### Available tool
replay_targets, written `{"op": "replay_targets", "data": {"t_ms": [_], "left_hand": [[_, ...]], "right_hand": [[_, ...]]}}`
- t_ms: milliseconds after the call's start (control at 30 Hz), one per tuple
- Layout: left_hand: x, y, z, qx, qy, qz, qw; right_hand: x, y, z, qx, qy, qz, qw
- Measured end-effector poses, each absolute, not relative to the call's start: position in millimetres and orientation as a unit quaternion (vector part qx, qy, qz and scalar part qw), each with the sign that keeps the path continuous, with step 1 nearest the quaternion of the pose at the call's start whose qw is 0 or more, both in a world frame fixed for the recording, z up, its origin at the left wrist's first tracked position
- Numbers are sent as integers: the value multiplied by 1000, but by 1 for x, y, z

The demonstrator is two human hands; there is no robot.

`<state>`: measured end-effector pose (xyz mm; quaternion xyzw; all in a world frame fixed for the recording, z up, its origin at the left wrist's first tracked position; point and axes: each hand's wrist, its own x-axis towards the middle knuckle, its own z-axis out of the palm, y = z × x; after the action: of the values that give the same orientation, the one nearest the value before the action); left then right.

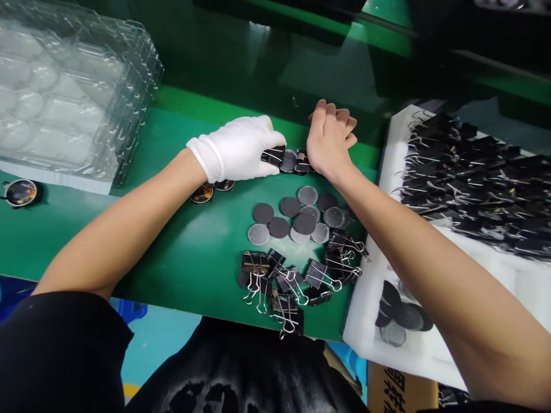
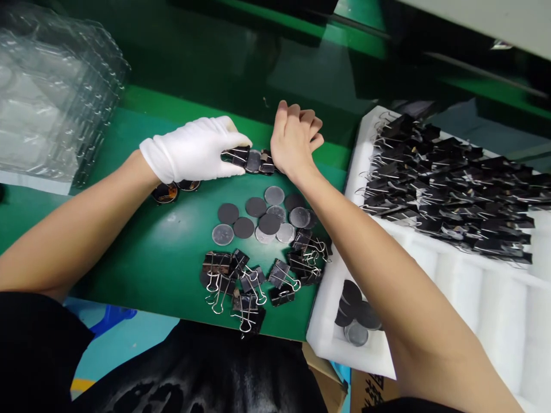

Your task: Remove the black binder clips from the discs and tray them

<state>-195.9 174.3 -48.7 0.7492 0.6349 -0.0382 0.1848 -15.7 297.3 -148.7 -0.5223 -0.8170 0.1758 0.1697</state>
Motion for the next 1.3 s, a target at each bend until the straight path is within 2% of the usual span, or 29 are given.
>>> {"op": "replay_targets", "data": {"t_ms": [233, 500, 600, 667, 733, 833, 900, 1100, 1300], "left_hand": [[-197, 177, -51, 754, 631, -36, 182], [-199, 172, -47, 788, 602, -18, 126], [-201, 168, -32, 777, 609, 26, 157], [-200, 164, -19, 750, 618, 80, 222], [-195, 159, -7, 714, 625, 115, 295], [-181, 153, 2, 647, 637, 159, 389], [-171, 149, 3, 599, 662, 183, 411], [-144, 132, 5, 633, 681, 214, 301], [-117, 111, 4, 640, 689, 243, 239]], "right_hand": [[-27, 288, -129, -564, -789, 180, 164], [-37, 271, -101, -573, -774, 171, 210], [-27, 274, -77, -551, -732, 304, 261], [-11, 272, -59, -477, -695, 451, 293], [11, 262, -42, -398, -668, 562, 283], [44, 236, -26, -347, -675, 612, 223], [61, 219, -21, -348, -678, 617, 196], [88, 187, -20, -371, -592, 682, 218], [104, 158, -23, -371, -591, 663, 272]]}}
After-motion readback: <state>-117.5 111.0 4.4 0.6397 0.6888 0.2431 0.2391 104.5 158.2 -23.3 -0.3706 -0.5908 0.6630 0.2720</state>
